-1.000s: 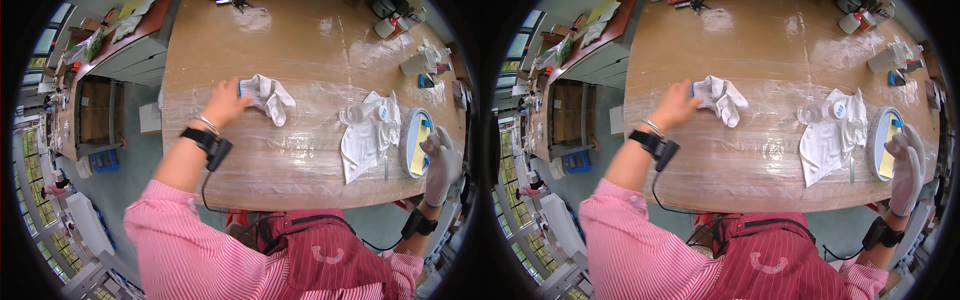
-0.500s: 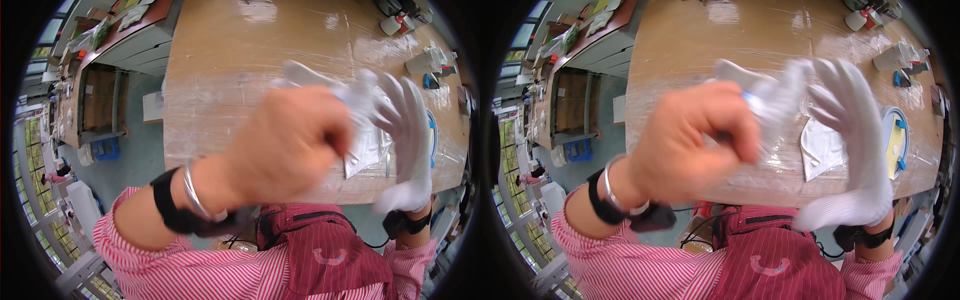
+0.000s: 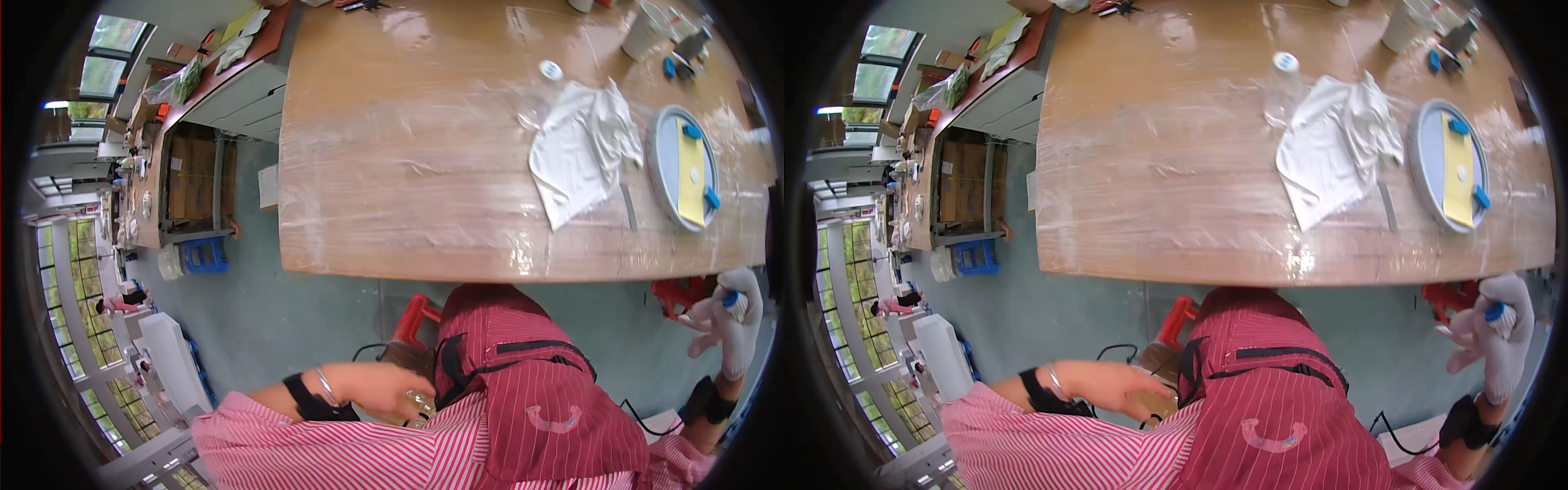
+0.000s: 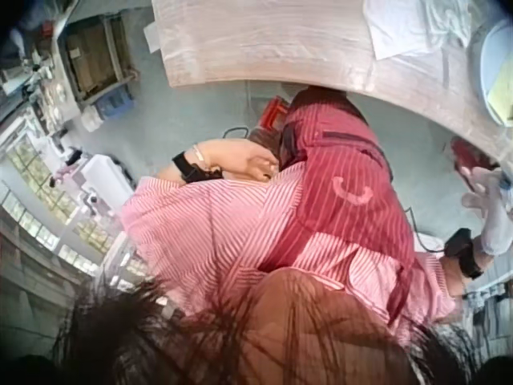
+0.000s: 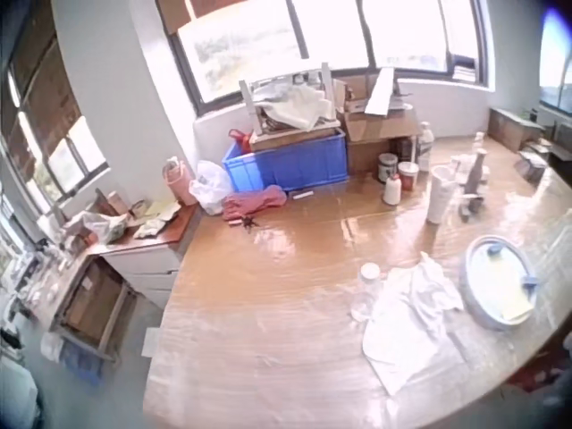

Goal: Putting on finger protectors and gloves, then lifting and stacking large white furniture boards onto a pallet in a factory.

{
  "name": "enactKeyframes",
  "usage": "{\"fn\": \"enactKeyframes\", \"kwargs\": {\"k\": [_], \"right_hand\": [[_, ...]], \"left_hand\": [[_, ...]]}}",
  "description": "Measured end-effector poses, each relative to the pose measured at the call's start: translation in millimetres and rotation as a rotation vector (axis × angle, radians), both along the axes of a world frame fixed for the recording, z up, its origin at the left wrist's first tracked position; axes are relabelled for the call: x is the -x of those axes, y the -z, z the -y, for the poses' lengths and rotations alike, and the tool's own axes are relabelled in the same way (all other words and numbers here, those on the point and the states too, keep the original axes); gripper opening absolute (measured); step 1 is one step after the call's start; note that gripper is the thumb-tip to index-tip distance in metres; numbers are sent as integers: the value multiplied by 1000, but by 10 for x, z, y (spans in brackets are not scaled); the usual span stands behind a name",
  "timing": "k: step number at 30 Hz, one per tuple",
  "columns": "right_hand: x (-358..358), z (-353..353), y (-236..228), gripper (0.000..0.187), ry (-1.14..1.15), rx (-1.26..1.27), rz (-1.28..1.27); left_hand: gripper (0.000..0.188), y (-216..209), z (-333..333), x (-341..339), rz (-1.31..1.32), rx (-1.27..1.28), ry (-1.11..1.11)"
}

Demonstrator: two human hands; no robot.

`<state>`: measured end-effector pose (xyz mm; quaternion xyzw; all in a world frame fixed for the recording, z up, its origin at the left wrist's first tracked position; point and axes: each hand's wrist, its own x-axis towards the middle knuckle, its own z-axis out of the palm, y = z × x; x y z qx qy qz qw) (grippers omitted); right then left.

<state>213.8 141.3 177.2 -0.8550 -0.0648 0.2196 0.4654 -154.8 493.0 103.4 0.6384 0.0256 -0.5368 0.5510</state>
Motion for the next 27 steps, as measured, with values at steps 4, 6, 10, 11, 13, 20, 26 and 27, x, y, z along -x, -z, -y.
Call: {"fn": "enactKeyframes", "kwargs": {"k": [4, 6, 10, 11, 13, 20, 26, 27], "right_hand": [[327, 1210, -10, 34, 155, 143, -41], [553, 1654, 45, 36, 200, 120, 6], [894, 2294, 48, 40, 299, 112, 5], [947, 2399, 49, 41, 312, 102, -14], [1052, 2565, 33, 42, 358, 59, 10], [1242, 2854, -2, 42, 437, 7, -83], [1308, 3152, 238, 41, 455, -112, -123], [1317, 3209, 269, 41, 472, -119, -114]], "left_hand": [[51, 282, 824, 527, -77, 71, 150], [47, 410, 1216, 674, -152, 49, -37], [45, 503, 1664, 751, -527, 134, -523], [43, 489, 1706, 745, -520, 168, -534], [41, 413, 1753, 734, -518, 319, -612], [23, 487, 2199, 485, -435, -97, -748], [13, 572, 2508, 339, -283, -291, -843], [17, 565, 2520, 325, -306, -286, -883]]}}
